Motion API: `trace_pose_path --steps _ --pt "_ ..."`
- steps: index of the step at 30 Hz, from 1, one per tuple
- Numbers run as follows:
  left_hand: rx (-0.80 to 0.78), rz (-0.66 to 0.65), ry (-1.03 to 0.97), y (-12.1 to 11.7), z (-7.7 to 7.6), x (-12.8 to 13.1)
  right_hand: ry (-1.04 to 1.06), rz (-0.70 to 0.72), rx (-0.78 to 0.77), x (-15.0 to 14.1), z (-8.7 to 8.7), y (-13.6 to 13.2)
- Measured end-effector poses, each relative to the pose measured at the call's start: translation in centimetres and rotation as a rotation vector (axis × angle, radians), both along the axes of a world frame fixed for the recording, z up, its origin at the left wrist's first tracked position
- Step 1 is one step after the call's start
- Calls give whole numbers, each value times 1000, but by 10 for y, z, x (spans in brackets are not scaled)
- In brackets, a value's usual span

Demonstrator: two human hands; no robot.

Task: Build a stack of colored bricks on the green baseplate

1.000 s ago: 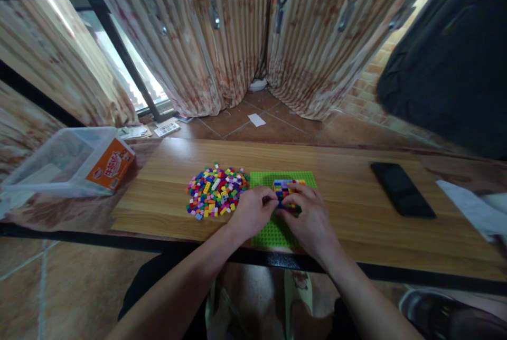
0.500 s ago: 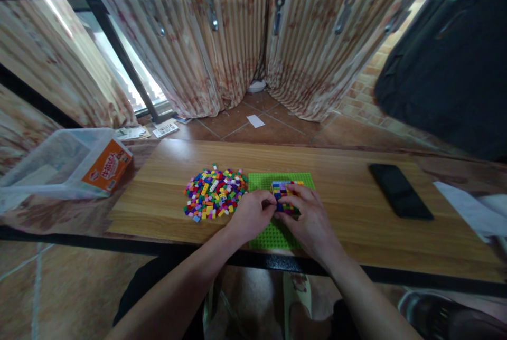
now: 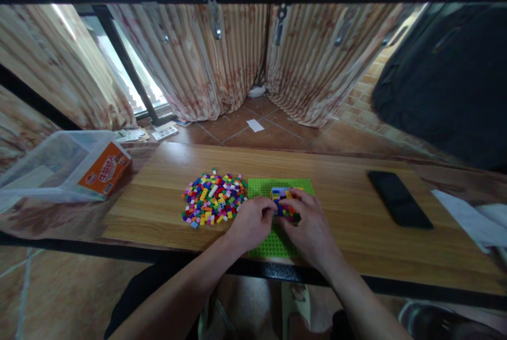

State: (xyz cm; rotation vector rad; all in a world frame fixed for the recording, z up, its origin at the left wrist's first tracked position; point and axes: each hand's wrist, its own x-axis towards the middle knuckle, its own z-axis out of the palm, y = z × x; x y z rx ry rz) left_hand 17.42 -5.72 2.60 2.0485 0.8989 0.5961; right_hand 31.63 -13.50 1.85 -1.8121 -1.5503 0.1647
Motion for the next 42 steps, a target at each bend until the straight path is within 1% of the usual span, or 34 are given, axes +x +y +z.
trace_pose_path --steps 4,8,12,18,28,33,37,40,42 --pt "8 5 1 -1 1 0 113 -9 -11 5 5 0" --pt "24 -4 12 -3 4 0 192 -63 20 8 6 2" --pt "36 3 27 -4 5 1 189 -97 36 4 3 5" --pt "28 19 28 -4 3 4 204 -118 41 2 1 7" --pt "-67 69 -8 -5 -1 8 239 -136 42 1 1 10" --pt "-40 69 8 -5 -3 8 233 -127 35 2 0 11" --pt "-12 66 -7 -8 -3 8 203 -111 43 2 -3 10" --pt "30 45 0 -9 0 5 140 -129 49 1 -5 7" --pt "73 44 43 -2 5 0 64 -172 37 -2 -7 5"
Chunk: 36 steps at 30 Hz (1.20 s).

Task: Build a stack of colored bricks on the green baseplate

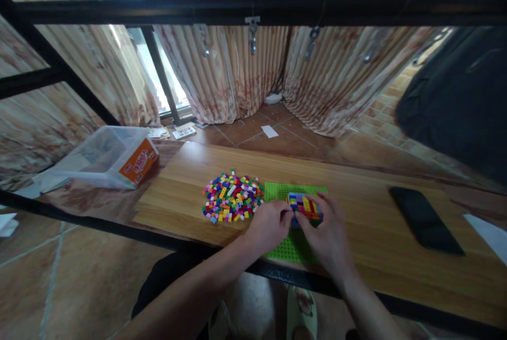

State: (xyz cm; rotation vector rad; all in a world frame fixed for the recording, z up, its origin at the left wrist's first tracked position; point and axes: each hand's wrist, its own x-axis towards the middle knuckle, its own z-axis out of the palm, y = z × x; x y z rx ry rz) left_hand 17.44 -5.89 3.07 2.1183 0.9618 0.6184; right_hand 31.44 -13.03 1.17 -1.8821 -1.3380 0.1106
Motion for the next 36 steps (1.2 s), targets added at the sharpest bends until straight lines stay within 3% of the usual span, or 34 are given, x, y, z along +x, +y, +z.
trace_pose_path --steps 6,9,12,18,22,25,30,36 --pt "150 203 224 50 15 -38 -121 -49 -126 -5 -13 -3" --pt "207 208 371 66 19 -59 -133 -5 -142 1 -17 0" --pt "192 207 431 72 23 -72 -167 1 -174 13 -14 6" --pt "161 256 462 77 26 -84 -249 -164 -433 49 3 10" --pt "151 275 463 79 29 -86 -313 -222 -499 75 2 7" --pt "148 275 452 77 30 -85 -347 -150 -421 89 -6 5" --pt "146 249 442 80 31 -87 -329 113 -263 91 -17 6" --pt "142 393 402 90 35 -105 -342 277 -200 72 -23 10"
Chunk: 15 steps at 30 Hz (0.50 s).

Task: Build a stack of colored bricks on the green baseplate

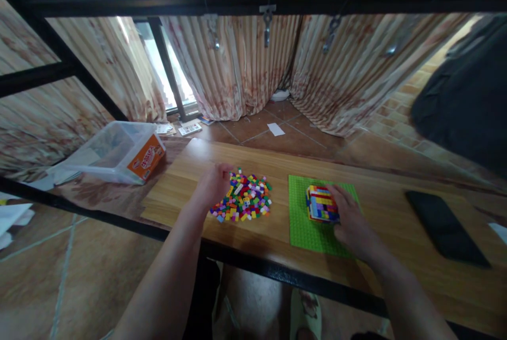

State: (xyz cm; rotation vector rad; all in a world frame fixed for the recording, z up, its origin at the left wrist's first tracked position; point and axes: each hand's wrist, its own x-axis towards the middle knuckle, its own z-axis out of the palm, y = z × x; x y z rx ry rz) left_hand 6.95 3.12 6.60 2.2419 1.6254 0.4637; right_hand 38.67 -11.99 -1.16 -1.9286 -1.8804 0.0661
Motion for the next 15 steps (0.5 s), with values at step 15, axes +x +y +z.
trace_pose_path --steps 15 --pt "-74 -107 284 -13 -4 2 5 -13 -69 -54 9 13"
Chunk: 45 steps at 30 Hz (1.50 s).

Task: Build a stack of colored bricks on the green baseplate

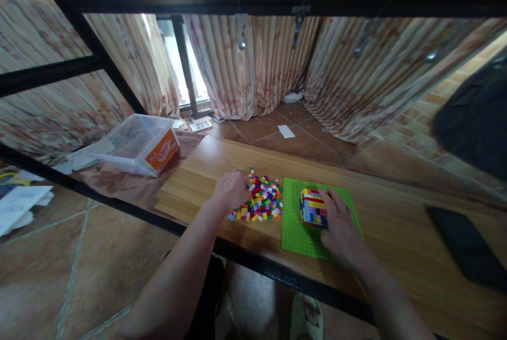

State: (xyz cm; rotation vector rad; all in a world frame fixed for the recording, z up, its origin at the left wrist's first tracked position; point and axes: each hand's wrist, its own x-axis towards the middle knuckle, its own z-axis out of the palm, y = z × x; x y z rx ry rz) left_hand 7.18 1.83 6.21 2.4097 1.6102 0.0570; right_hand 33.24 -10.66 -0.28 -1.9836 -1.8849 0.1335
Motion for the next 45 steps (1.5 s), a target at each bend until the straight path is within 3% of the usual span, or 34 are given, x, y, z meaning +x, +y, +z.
trace_pose_path --steps 4,8,12,16,21,26,31,37,41,45 --pt "-16 -19 37 2 -4 3 94 7 -26 -2 5 0" --pt "-18 -25 5 5 -5 5 277 33 -8 18 17 -4" --pt "60 -14 -101 8 0 6 565 -112 80 43 30 -10" --pt "102 -44 -345 3 5 16 752 -250 234 40 39 -11" --pt "-197 -167 -734 -22 -1 51 753 -23 277 6 45 -15" --pt "-536 -214 -871 -47 -3 81 657 145 269 -8 46 -21" --pt "-871 -168 -1005 -58 2 91 633 128 266 0 46 -27" --pt "-1067 -44 -1083 -67 0 99 612 81 259 3 49 -34" --pt "-1040 -30 -1072 -70 -2 105 616 42 231 15 50 -37" --pt "-761 -89 -991 -62 -4 102 632 -81 147 37 47 -40"
